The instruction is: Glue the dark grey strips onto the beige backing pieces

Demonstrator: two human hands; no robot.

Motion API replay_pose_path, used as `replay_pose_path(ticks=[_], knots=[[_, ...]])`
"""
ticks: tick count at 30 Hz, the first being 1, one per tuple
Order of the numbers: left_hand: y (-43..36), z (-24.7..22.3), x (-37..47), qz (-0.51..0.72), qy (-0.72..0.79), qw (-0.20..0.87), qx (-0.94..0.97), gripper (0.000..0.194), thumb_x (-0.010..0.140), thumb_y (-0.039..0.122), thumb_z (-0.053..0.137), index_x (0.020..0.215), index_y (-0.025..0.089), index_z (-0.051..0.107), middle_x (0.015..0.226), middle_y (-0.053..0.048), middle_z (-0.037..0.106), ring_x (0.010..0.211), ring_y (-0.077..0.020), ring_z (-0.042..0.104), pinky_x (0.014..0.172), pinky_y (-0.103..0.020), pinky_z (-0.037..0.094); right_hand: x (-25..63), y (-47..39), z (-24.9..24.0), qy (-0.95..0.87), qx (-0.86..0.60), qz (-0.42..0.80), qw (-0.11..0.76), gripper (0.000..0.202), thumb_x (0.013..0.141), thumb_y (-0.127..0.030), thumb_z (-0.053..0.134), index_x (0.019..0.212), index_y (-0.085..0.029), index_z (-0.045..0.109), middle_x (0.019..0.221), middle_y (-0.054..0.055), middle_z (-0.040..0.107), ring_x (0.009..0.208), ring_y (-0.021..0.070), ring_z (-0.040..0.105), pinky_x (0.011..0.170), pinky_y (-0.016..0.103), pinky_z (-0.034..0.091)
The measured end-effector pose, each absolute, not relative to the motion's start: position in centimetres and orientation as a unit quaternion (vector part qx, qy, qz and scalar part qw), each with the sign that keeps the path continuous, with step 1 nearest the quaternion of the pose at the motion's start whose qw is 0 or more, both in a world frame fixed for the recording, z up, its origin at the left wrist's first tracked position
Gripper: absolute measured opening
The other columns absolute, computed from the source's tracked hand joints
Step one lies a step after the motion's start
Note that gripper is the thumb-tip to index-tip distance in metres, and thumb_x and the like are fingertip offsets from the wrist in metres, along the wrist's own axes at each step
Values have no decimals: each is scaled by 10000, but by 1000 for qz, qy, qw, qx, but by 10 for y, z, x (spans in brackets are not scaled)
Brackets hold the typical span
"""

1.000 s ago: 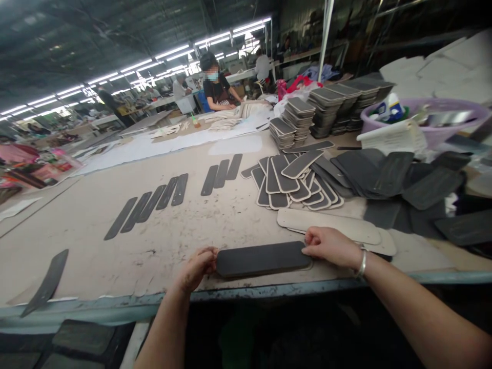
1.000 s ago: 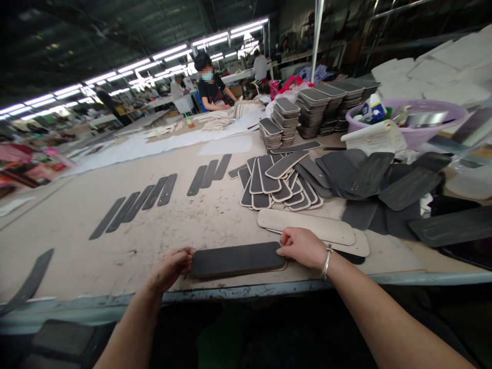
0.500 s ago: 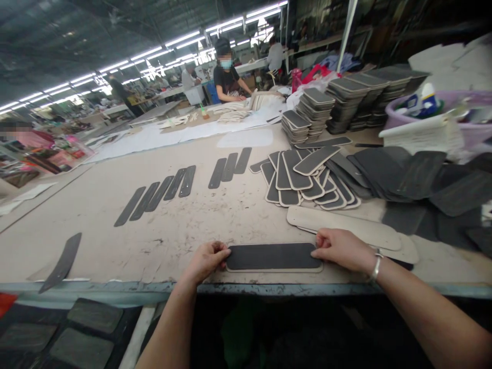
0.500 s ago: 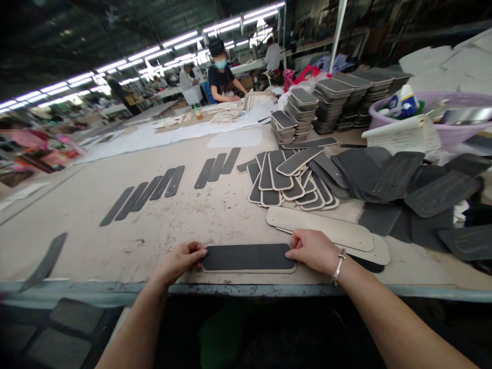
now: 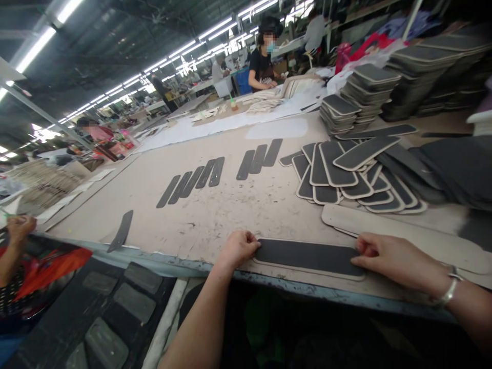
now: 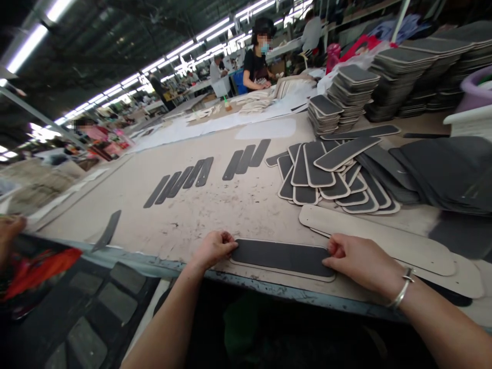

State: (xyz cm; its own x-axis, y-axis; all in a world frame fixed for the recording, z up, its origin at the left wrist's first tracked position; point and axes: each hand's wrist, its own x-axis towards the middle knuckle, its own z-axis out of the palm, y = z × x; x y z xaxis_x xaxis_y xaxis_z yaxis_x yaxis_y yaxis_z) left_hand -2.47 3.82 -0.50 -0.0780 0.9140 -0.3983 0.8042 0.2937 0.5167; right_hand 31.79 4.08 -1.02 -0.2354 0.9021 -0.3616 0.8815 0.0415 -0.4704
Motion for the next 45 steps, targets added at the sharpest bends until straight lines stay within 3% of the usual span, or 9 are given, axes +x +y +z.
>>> replay_pose_path(ticks=[34,40,45], knots=[[40,-3,-26,42,702,319,635,108,705,273,556,718,168,580,558,5,595,534,-121,551,497,-207,351,308,40,6,-727,-610,315,0,149,662,-331,575,737,-217,514,652,-43,627,610,138,565,555,254,348],[35,-1,-31,92,715,306,622,316,669,298,641,930,178,511,608,25,625,568,-119,574,519,-195,366,314,42,-8,-741,-597,308,-3,165,664,-370,582,718,-231,513,649,-24,625,591,163,565,542,286,369],[35,3,-32,66,719,312,617,199,680,325,639,795,183,560,567,30,604,540,-112,564,507,-192,358,320,45,-22,-745,-590,311,24,170,642,-382,619,667,-246,520,611,-1,615,556,197,564,512,321,374]])
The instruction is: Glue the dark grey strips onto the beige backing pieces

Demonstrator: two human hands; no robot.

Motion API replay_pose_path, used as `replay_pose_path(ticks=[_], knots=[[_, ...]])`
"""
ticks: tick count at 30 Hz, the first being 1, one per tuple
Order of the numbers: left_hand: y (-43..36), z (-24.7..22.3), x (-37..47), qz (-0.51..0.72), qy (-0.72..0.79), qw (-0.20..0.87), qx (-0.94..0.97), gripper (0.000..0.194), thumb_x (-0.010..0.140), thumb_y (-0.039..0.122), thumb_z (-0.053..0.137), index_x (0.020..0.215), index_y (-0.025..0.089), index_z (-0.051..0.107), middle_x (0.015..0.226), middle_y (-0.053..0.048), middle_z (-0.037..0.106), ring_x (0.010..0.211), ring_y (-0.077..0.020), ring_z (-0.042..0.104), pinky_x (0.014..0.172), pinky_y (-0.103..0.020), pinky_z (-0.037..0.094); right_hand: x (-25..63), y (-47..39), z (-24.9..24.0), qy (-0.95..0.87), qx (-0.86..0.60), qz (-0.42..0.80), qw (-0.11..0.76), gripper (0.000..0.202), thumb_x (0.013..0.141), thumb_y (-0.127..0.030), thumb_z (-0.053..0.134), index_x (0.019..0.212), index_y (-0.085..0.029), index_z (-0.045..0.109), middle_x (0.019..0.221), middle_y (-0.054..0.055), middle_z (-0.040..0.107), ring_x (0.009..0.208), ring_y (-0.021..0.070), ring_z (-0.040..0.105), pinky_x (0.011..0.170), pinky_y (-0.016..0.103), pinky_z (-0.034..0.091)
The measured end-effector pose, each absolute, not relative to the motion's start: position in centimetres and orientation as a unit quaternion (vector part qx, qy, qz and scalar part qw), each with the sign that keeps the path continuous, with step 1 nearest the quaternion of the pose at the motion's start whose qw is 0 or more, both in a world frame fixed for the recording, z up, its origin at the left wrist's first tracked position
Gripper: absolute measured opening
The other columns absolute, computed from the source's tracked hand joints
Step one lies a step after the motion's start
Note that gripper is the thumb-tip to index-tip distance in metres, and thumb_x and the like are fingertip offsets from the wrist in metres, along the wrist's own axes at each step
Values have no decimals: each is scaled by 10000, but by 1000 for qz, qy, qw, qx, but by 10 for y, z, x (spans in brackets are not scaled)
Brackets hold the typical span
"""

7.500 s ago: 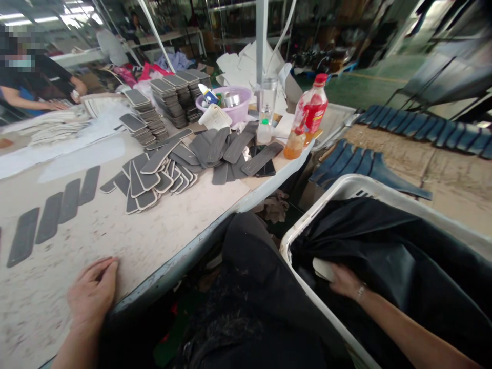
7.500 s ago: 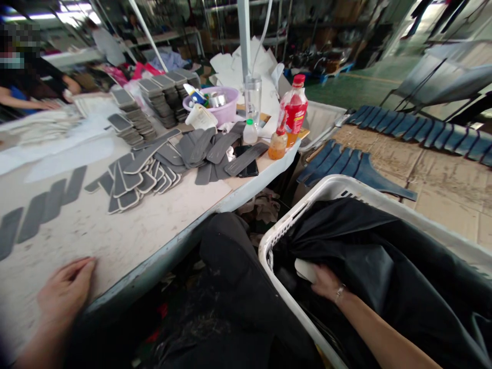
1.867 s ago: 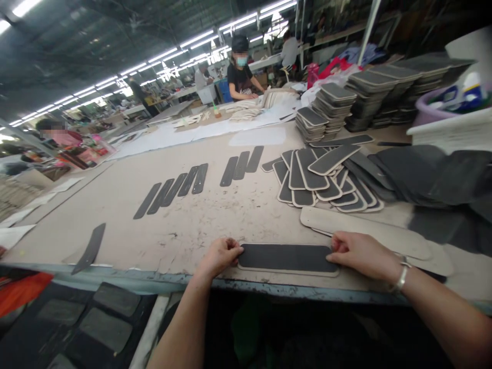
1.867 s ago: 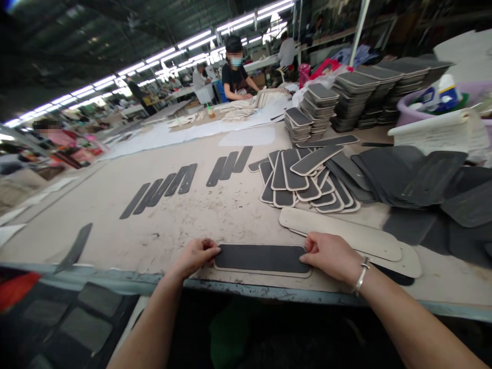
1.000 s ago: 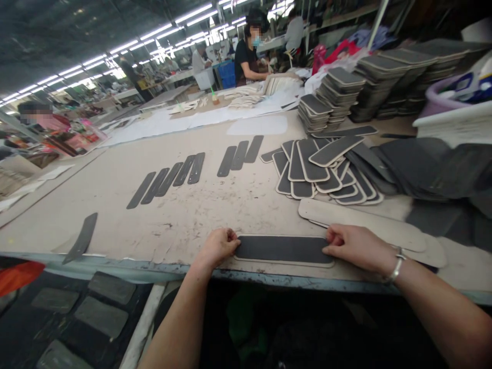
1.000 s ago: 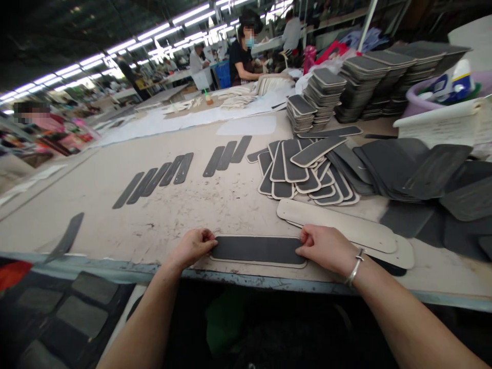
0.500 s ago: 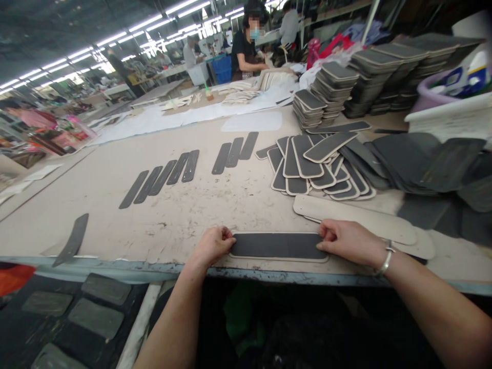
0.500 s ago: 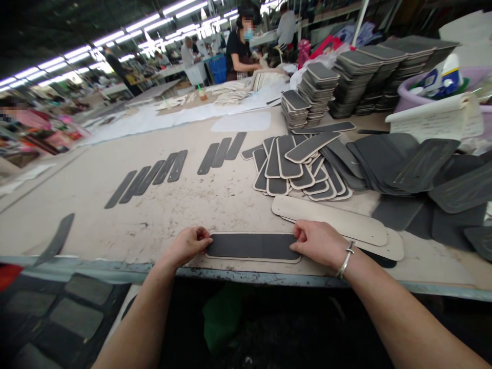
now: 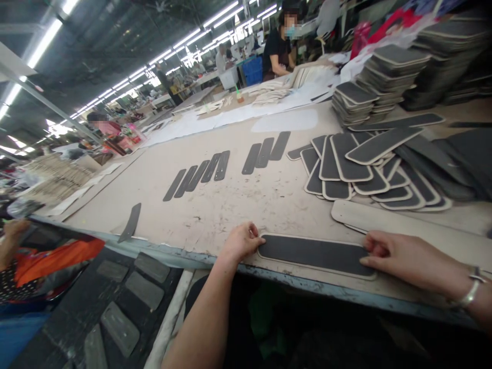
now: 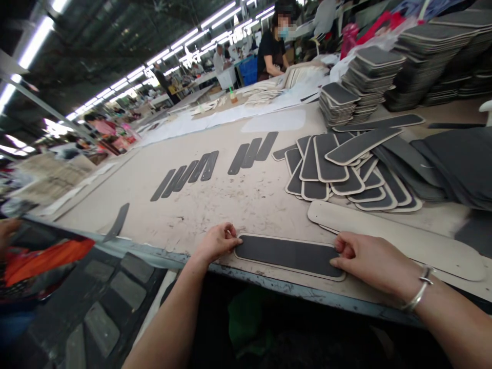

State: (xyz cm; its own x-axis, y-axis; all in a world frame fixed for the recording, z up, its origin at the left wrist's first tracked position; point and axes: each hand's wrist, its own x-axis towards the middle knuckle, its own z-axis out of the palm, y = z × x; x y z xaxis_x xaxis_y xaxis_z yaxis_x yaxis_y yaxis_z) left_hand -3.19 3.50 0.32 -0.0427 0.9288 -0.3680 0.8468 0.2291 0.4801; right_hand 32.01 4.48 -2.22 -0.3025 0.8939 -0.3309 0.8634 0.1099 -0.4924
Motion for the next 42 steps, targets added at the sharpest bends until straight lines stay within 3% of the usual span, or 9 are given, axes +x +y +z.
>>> replay_pose_path(ticks=[9,19,27,42], knots=[[37,4,-28,45,724,294,622,155,696,336,626,733,186,623,548,12,603,572,-124,565,533,-196,368,320,45,-22,-741,-595,310,23,144,645,-377,617,687,-252,559,637,19,627,580,217,574,528,349,394],[42,0,-26,28,722,292,626,124,714,308,580,717,186,604,515,16,578,542,-122,550,509,-199,330,308,40,2,-735,-606,305,5,137,668,-324,575,743,-219,530,651,-39,621,613,139,559,563,260,359],[41,-1,-27,20,715,278,641,149,727,338,560,698,193,582,514,20,575,524,-122,531,492,-203,304,307,39,6,-726,-613,313,20,137,658,-307,582,759,-220,549,625,-51,614,610,133,552,555,247,342],[38,7,-23,-28,709,176,682,170,721,393,581,726,225,606,671,-4,627,634,-149,553,542,-225,314,308,32,14,-745,-623,239,-22,194,705,-407,540,822,-282,632,691,-31,637,643,162,566,538,261,337]])
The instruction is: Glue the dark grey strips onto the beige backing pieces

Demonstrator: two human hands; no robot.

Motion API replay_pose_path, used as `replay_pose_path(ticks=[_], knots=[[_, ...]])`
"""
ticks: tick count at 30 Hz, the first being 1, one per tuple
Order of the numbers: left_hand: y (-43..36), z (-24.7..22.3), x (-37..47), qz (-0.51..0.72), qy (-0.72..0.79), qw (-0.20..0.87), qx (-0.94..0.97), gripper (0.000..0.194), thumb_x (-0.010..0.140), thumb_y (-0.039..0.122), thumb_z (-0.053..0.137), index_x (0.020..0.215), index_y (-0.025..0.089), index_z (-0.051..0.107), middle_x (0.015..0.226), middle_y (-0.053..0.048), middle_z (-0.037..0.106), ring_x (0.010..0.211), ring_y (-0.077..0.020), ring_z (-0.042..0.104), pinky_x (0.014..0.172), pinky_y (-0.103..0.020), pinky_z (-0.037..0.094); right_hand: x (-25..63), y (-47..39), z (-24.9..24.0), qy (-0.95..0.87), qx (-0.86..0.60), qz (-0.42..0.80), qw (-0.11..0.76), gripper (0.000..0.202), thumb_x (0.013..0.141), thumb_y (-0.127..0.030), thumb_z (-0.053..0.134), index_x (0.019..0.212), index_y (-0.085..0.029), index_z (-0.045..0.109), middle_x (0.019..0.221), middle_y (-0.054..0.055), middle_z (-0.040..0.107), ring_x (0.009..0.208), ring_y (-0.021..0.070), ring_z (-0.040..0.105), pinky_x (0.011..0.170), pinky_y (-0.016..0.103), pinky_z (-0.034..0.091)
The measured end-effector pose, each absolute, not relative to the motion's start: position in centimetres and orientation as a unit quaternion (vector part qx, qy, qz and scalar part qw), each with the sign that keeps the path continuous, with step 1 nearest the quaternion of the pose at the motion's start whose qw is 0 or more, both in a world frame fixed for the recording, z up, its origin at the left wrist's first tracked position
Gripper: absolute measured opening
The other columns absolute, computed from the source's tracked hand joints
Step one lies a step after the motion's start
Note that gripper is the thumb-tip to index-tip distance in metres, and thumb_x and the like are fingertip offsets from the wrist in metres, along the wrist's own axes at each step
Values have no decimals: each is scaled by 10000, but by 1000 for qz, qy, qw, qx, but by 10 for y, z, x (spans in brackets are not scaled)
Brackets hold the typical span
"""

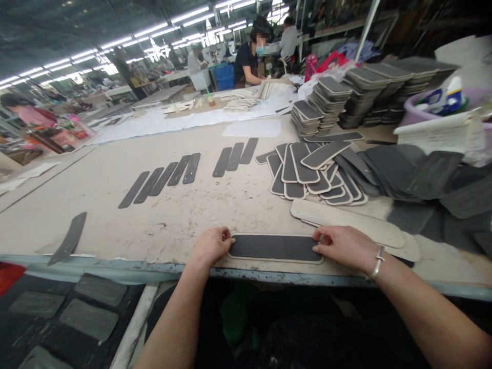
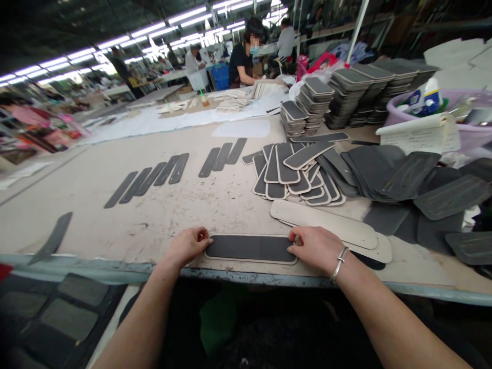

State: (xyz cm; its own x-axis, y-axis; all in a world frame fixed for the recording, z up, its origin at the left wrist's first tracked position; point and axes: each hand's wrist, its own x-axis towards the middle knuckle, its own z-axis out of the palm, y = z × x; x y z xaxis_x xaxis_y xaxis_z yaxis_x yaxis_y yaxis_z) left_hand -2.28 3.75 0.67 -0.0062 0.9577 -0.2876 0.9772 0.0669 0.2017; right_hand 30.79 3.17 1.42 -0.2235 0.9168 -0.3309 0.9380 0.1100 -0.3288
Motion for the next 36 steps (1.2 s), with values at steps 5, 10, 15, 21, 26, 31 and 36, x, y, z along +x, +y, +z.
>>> replay_pose_path(ticks=[5,10,15,21,26,31,36], knots=[[36,5,-23,-16,712,177,680,173,710,394,597,739,224,612,710,-24,634,669,-164,565,582,-230,345,320,32,20,760,609,-226,5,227,776,-366,462,828,-277,664,763,-7,670,717,195,591,624,301,394],[37,5,-24,-16,706,177,686,169,711,390,593,737,223,605,721,-30,640,678,-169,564,594,-236,347,283,18,28,760,622,-131,-138,411,864,-445,358,1080,-182,589,973,86,654,858,233,596,761,365,451],[37,6,-23,-22,699,171,694,163,727,376,569,746,217,593,716,-26,637,665,-160,561,559,-236,317,208,-11,-4,878,419,-158,-168,723,821,-528,432,1384,-106,265,1427,124,248,1311,258,199,1058,430,254],[40,6,-26,-22,693,186,697,167,721,379,571,720,212,583,704,-18,634,653,-154,556,545,-233,308,216,-24,-33,897,425,-80,-91,783,808,-612,386,1388,-105,247,1453,118,154,1333,247,105,1078,448,180],[40,8,-27,1,715,208,668,191,666,386,619,680,200,575,660,-18,630,619,-154,552,524,-227,304,267,-34,-40,869,489,10,-73,743,835,-570,360,1382,-80,252,1449,129,165,1328,245,138,1060,440,225],[39,3,-37,77,747,261,607,221,603,345,692,724,185,601,545,6,606,520,-132,547,509,-211,349,282,-40,-55,856,504,54,-104,762,820,-593,339,1366,-65,287,1436,145,211,1317,260,180,1046,465,225],[33,19,-58,132,775,177,593,240,763,367,553,816,144,623,616,-57,633,609,-178,593,604,-274,431,281,-37,-62,859,488,66,-140,787,812,-623,286,1377,-75,269,1427,151,234,1306,271,213,1036,476,230]])
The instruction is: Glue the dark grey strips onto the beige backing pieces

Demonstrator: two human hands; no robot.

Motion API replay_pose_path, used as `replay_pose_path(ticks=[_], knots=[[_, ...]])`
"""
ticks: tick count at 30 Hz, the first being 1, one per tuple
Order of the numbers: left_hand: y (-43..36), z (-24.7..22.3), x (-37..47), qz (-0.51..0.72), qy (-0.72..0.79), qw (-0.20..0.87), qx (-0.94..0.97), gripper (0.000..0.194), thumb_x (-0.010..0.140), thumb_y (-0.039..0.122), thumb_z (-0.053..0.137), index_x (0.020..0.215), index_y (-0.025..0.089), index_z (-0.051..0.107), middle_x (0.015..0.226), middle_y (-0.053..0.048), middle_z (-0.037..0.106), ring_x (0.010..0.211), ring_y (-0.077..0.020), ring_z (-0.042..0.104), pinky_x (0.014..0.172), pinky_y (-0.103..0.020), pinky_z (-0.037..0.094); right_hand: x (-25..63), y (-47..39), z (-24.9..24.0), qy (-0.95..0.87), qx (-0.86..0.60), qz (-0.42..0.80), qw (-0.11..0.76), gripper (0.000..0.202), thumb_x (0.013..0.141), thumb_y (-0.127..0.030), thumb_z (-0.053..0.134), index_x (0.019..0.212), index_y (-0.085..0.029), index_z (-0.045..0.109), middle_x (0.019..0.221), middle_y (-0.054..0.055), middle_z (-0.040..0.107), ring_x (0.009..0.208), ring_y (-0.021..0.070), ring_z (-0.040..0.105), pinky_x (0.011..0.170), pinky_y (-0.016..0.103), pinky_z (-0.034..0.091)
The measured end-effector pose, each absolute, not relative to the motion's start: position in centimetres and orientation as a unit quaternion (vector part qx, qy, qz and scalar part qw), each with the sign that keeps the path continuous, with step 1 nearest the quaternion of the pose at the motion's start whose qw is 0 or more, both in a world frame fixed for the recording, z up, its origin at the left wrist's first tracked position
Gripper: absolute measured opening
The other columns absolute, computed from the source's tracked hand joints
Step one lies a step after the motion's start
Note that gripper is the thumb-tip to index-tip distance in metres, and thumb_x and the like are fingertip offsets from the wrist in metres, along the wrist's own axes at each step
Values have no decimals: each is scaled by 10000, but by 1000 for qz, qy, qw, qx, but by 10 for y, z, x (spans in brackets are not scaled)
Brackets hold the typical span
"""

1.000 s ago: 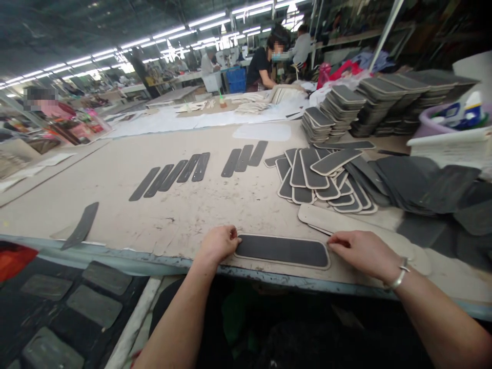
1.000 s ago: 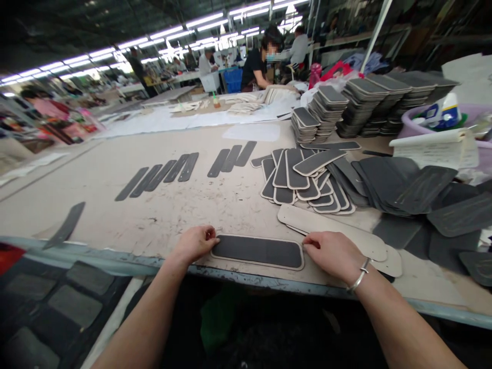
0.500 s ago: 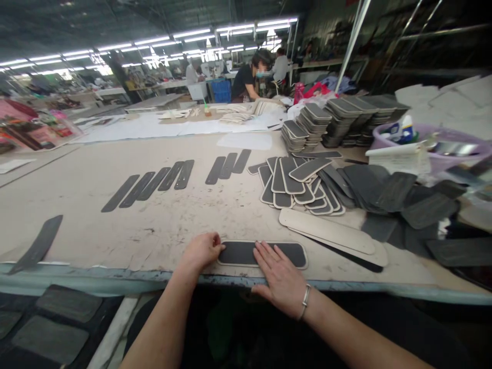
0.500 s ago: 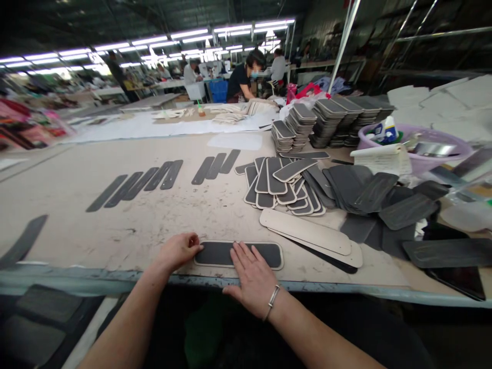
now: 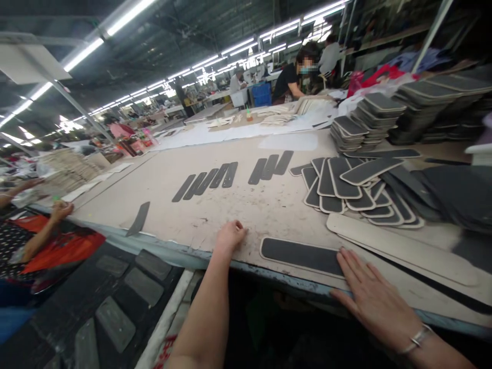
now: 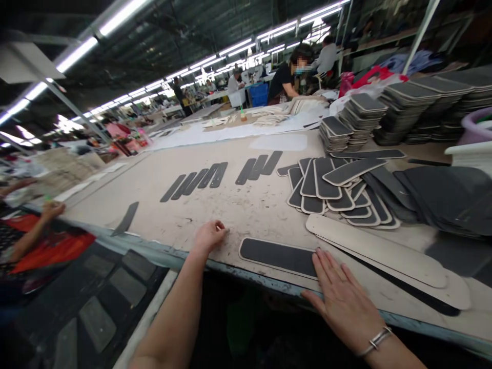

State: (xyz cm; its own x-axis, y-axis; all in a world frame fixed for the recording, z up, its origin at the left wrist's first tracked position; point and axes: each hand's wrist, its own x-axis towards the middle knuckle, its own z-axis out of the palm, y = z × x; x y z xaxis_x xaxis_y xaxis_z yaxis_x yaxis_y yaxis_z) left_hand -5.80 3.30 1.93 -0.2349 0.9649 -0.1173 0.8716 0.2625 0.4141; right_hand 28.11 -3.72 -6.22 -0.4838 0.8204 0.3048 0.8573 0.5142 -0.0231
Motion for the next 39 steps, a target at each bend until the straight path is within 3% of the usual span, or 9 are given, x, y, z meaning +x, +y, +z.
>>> replay_pose_path(ticks=[3,5,7,12,18,23,29,34,39], knots=[[14,31,-30,207,687,106,689,388,861,395,407,1102,126,550,978,-118,642,916,-199,589,823,-312,431,281,-37,-64,-859,-488,-71,141,785,813,-619,286,1382,-80,255,1432,151,223,1303,276,219,1034,478,230],[-4,31,7,206,588,118,773,498,819,455,480,1240,191,458,1255,-69,515,1158,-185,458,971,-276,349,282,-37,-65,-862,-483,-72,137,786,821,-614,273,1390,-74,226,1436,158,207,1305,283,211,1030,486,231],[-19,26,43,159,436,129,877,677,805,533,457,1346,153,314,1409,-106,321,1302,-236,260,1059,-360,238,283,-37,-67,-866,-474,-74,139,787,835,-607,237,1401,-65,176,1437,167,197,1306,290,202,1024,498,232],[-20,4,55,54,405,122,905,716,848,592,265,1396,140,179,1456,-106,204,1351,-237,102,1087,-427,107,286,-36,-69,-874,-459,-71,141,803,833,-616,227,1409,-65,131,1438,173,192,1302,302,209,1020,509,231],[-2,-7,-9,-27,509,105,854,740,844,612,218,1414,153,110,1476,-112,78,1355,-258,45,1078,-439,87,283,-35,-62,-864,-484,-60,121,782,811,-623,294,1376,-84,270,1432,151,220,1307,274,207,1031,483,233],[-3,-13,-8,-40,532,74,843,764,838,603,270,1419,157,55,1480,-106,28,1353,-281,1,1067,-493,66,280,-35,-55,-853,-512,-45,92,775,811,-622,314,1359,-74,311,1433,138,221,1320,241,176,1047,438,234],[1,-14,-4,-8,560,115,820,585,897,481,228,1407,202,166,1470,-82,149,1352,-261,84,1055,-535,62,278,-35,-48,-831,-549,-19,84,783,814,-619,330,1356,-54,312,1435,162,202,1326,252,142,1053,427,236],[11,-7,-1,11,584,142,800,567,816,494,449,1299,204,394,1452,-108,215,1344,-327,51,1014,-606,77,279,-31,-47,-814,-573,0,97,771,815,-608,346,1351,-53,323,1438,173,190,1326,288,108,1051,452,232],[16,2,2,33,582,152,798,424,740,411,584,1109,213,520,1408,-103,293,1337,-332,82,1024,-580,110,283,-21,-43,-812,-574,11,105,713,845,-546,350,1341,-34,333,1406,176,279,1308,268,203,1048,419,269]])
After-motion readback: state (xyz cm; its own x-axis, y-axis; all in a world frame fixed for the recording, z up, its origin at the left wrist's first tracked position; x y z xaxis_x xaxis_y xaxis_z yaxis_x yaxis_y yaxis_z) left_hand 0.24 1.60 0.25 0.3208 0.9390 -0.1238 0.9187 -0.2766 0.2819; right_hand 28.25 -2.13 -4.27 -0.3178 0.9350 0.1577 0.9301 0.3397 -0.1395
